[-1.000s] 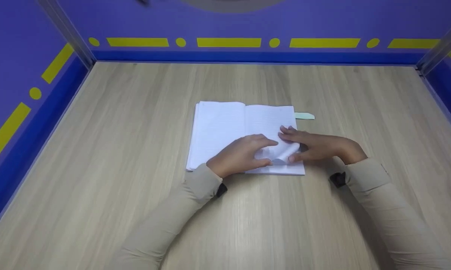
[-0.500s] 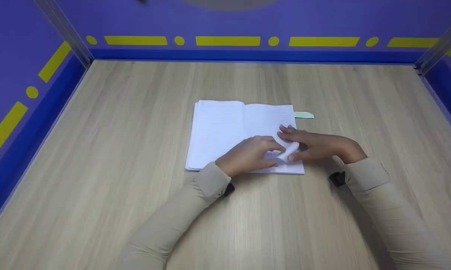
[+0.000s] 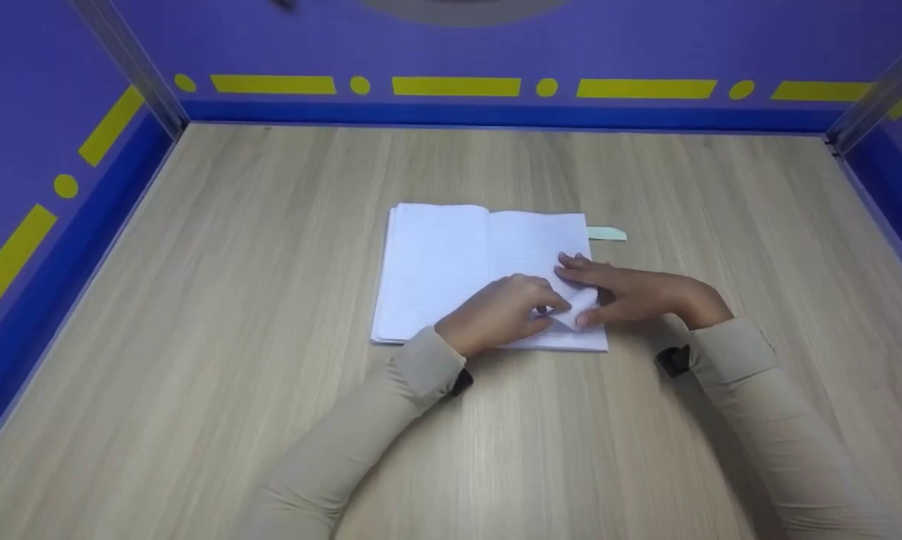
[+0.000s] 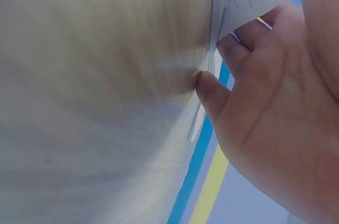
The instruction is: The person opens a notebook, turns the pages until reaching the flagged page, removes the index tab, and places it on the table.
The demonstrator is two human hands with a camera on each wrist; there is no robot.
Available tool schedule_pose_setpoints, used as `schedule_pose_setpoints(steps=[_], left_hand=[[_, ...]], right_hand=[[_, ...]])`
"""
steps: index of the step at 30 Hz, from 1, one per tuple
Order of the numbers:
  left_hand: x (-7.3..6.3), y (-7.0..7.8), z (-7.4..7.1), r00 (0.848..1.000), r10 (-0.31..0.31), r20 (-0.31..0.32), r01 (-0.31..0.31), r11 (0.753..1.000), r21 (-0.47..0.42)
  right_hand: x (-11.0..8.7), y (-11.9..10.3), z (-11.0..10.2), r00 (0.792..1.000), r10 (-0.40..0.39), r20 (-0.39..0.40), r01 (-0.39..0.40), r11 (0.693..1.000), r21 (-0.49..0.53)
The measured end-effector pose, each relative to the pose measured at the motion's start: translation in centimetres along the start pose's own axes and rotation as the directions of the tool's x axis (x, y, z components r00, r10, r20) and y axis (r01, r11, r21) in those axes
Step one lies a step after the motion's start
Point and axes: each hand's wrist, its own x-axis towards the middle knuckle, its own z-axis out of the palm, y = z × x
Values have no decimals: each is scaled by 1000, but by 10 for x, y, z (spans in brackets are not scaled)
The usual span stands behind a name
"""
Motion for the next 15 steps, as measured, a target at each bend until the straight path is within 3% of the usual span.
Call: schedule_pose_setpoints(steps=[8,15], left_hand=[[-1,-1,-1,1000,-11,-19,11,1000,-6],[-3,-4,-4,997,9,-83,-10,1000,-15]], right_hand=[[-1,0,2,999,3,-33,-3,1000,-16],[-4,-1,1,995,-13,-102,15,1000,17]])
